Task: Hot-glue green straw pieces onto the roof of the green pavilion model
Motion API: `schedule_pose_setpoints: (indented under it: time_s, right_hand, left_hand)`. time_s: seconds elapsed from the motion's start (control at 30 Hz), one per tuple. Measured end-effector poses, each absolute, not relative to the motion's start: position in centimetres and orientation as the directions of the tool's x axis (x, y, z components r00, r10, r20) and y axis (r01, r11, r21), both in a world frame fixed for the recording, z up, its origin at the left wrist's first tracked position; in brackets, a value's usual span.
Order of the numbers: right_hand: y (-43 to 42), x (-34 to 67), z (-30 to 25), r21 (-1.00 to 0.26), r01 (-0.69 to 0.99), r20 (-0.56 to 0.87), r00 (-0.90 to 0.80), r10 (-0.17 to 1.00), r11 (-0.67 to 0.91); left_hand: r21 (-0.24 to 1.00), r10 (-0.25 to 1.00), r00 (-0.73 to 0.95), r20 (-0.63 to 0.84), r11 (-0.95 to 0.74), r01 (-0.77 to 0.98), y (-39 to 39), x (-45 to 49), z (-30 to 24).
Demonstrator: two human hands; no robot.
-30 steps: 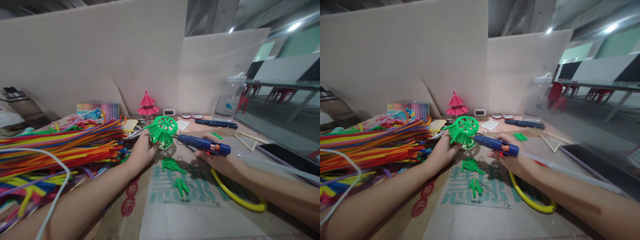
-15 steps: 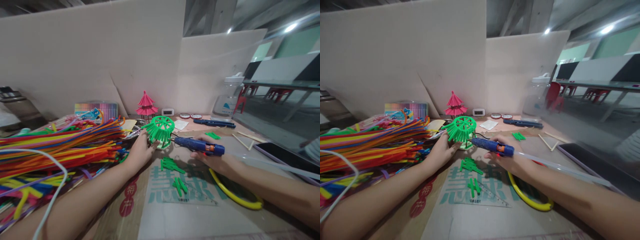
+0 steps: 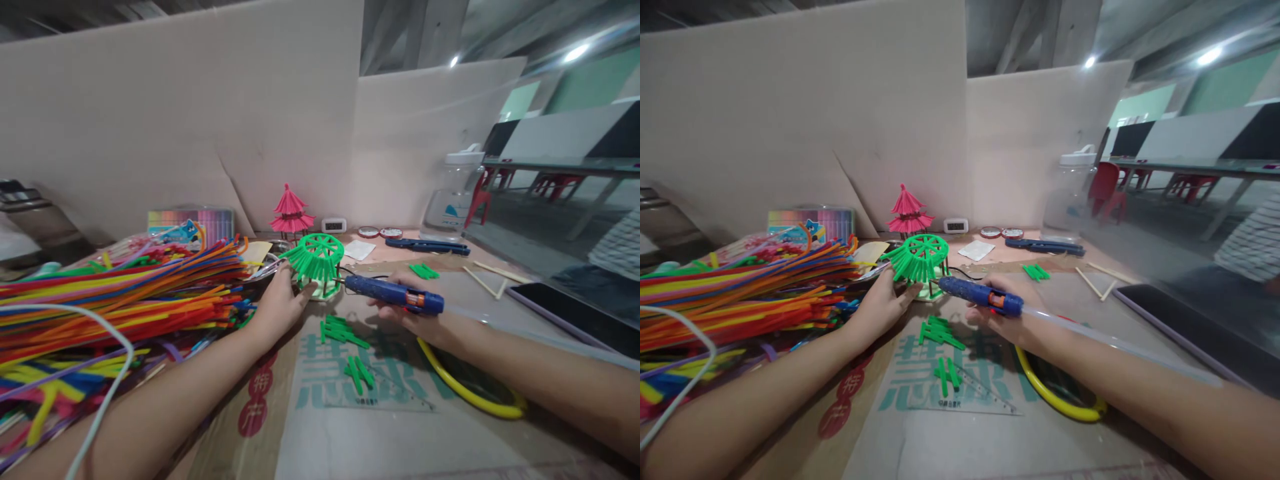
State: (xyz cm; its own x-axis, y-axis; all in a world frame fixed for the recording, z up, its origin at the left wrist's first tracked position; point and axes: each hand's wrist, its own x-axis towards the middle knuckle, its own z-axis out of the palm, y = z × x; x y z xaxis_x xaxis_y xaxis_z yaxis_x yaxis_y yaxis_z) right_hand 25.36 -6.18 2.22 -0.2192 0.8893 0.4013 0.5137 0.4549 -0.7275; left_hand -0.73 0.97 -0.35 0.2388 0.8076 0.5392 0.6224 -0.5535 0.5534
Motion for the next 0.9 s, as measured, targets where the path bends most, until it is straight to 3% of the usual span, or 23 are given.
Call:
schedule_pose_setpoints:
  time_s: [0.13,0.47,0.9]
  right_hand:
    - [-6.1,25.7,1.9,-0.663,0.552,0.467,-0.224,0.856,0.506]
    - [-5.8,25.0,1.1,-0.708,0.466,0.531,-0.144,0.835,0.530]
    - [-6.2,24.6,1.6,-0.793,0.467,0.398,-0.090,0.913,0.391]
  left_hand:
    - [0.573,0.832,0.271,0.484,-0.535,0.621,1.1,-0.7,-0.5]
    - [0.571,0.852,0.237,0.466,-0.495,0.655,0.5,-0.6,-0.1]
    - [0.561,0.853,0.250,0.458,-0.496,0.663,0.6,-0.7,-0.1]
